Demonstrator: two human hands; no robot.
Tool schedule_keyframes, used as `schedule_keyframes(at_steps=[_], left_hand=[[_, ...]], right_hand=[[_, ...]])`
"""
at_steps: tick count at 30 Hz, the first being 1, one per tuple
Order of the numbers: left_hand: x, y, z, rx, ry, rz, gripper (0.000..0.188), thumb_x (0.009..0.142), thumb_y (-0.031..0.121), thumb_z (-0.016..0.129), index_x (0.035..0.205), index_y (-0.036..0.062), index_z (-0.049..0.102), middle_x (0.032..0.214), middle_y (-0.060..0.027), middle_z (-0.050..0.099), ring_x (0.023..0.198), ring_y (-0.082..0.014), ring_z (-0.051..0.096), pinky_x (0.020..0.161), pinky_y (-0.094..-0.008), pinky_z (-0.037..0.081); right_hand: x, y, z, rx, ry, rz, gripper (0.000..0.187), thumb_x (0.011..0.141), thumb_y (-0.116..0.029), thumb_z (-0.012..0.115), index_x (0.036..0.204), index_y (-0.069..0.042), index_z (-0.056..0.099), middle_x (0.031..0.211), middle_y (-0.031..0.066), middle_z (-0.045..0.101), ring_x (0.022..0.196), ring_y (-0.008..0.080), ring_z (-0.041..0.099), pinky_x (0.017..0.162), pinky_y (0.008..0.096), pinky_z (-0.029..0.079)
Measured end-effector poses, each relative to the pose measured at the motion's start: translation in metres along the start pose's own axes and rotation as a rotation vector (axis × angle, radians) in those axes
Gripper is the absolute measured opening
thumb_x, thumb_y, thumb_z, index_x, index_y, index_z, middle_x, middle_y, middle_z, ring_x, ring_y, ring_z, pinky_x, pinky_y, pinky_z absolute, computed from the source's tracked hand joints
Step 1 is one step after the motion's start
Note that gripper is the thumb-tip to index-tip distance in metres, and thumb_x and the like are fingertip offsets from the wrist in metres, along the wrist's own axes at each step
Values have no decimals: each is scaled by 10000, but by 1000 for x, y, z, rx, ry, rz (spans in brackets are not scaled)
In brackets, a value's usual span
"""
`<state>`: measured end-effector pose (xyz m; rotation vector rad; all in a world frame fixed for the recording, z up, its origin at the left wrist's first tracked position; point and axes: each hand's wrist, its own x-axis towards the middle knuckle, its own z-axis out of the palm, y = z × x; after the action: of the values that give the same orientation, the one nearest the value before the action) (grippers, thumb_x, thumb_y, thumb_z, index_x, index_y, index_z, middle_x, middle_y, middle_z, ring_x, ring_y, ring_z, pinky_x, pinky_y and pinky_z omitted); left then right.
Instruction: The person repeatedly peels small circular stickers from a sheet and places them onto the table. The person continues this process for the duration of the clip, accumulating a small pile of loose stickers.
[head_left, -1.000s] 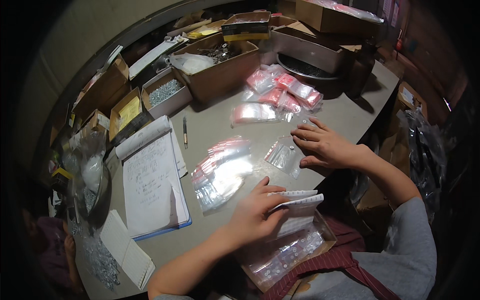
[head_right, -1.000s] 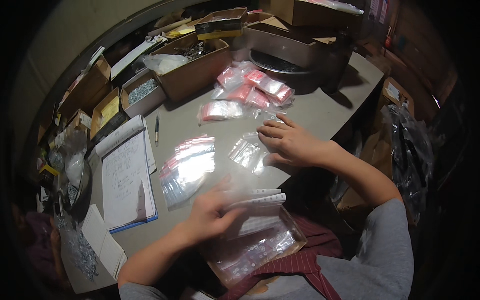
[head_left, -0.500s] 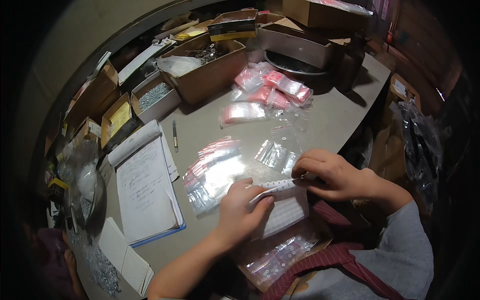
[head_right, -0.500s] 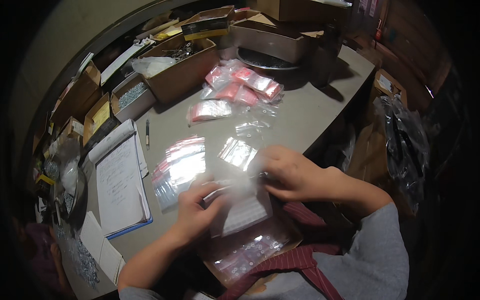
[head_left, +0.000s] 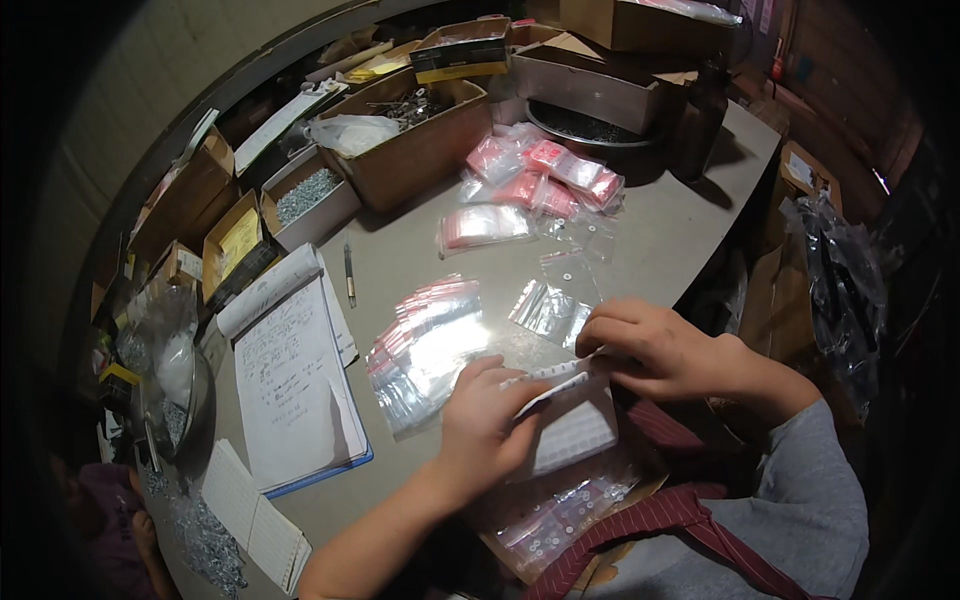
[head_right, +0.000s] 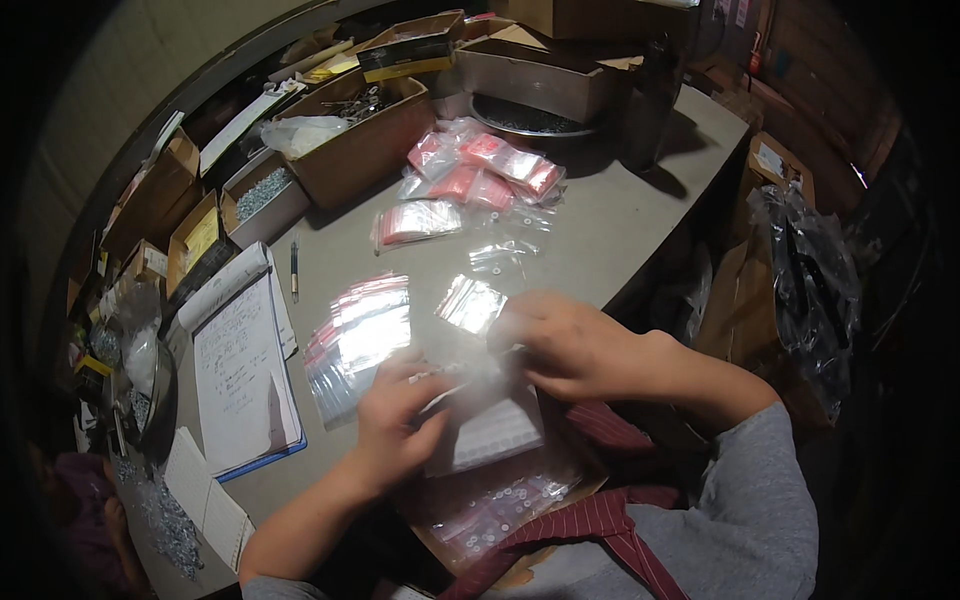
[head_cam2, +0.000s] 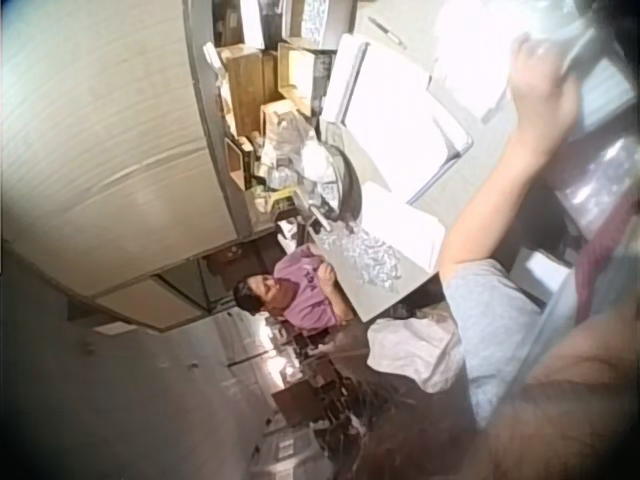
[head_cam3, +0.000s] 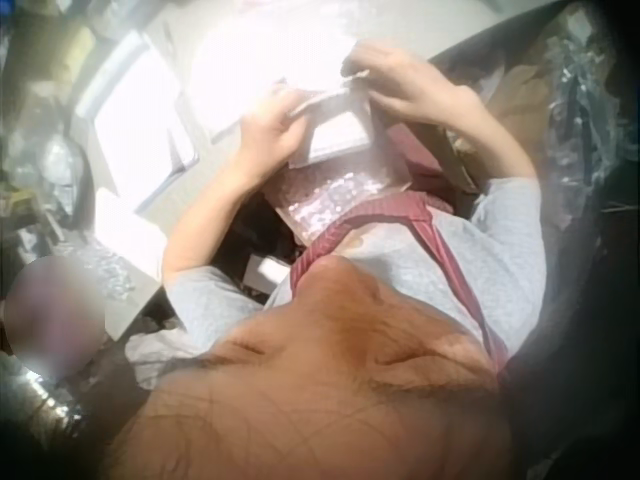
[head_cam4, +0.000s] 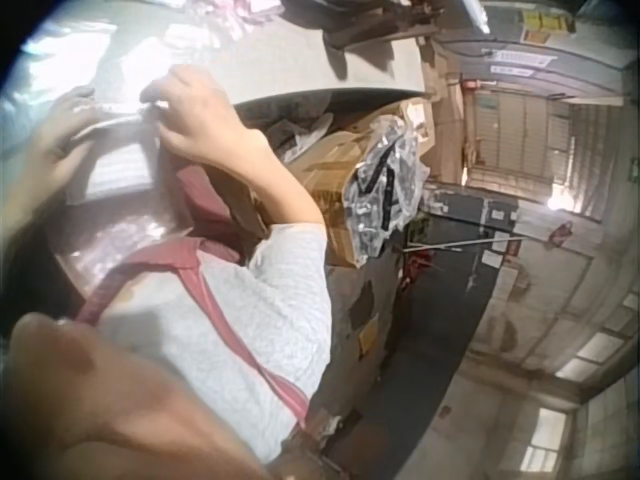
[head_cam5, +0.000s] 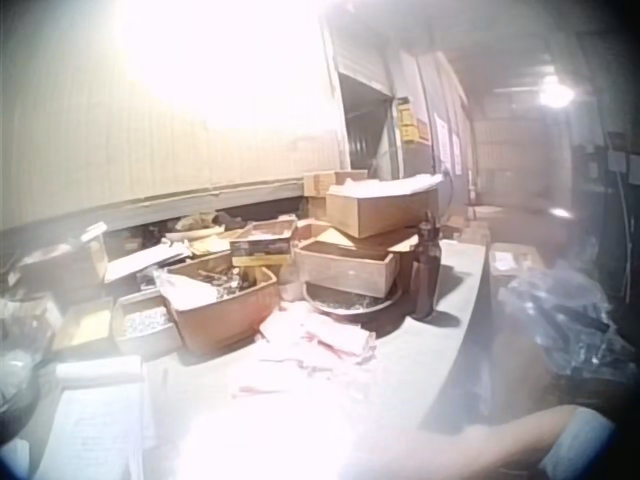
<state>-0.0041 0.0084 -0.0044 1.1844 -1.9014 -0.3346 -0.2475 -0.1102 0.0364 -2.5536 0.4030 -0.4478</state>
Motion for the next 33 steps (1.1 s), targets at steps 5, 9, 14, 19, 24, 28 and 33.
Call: schedule_keyframes(at_steps=[5,9,14,19,24,28,33], left_hand=[[0,-2,1,46,-10,103,402,676,-8,700,1065,87,737,1020,-123,717,1036,-330,654,1000,-469,490],[2,-1,2,56,-20,182,339,684,-4,698,1017,53,716,1008,-129,704,1017,-318,656,1005,-488,474],[0,-1,4,15,-22,134,332,696,2,703,1022,61,725,1021,-122,703,1034,-326,642,995,-480,480],[-4,-1,5,-108,10,-91,303,741,21,723,1039,72,735,998,-131,696,1016,-336,632,919,-427,504],[-3,-4,4,-138,-17,-146,264,767,59,751,1031,63,734,933,-139,693,959,-342,634,863,-416,505],[0,-3,2,-102,6,-46,241,772,86,761,1010,66,733,901,-137,694,928,-346,642,873,-425,497],[1,-2,3,-112,4,-62,206,790,104,759,991,70,730,912,-135,702,944,-347,648,916,-434,493]], right_hand=[[4,13,9,-30,3,-49,424,764,-63,725,1170,-81,604,1107,172,613,1065,397,583,952,476,472],[11,5,10,2,46,-133,234,854,-55,713,1062,-32,607,990,143,614,946,352,608,821,430,482],[10,3,12,-63,-3,-98,346,772,-43,717,1100,-64,609,1037,144,613,996,368,595,865,443,487],[11,4,3,-52,-57,-145,310,778,-38,712,1072,-42,616,1006,152,607,984,364,600,874,440,487],[50,46,-19,54,-162,37,325,777,-100,682,1081,4,639,1035,179,667,996,362,658,870,444,526],[81,39,-18,-7,-325,164,251,815,-164,684,992,14,684,907,182,696,906,345,687,833,429,539],[86,70,-4,-92,-265,126,259,868,-217,712,969,12,647,872,185,692,817,352,669,742,433,514]])
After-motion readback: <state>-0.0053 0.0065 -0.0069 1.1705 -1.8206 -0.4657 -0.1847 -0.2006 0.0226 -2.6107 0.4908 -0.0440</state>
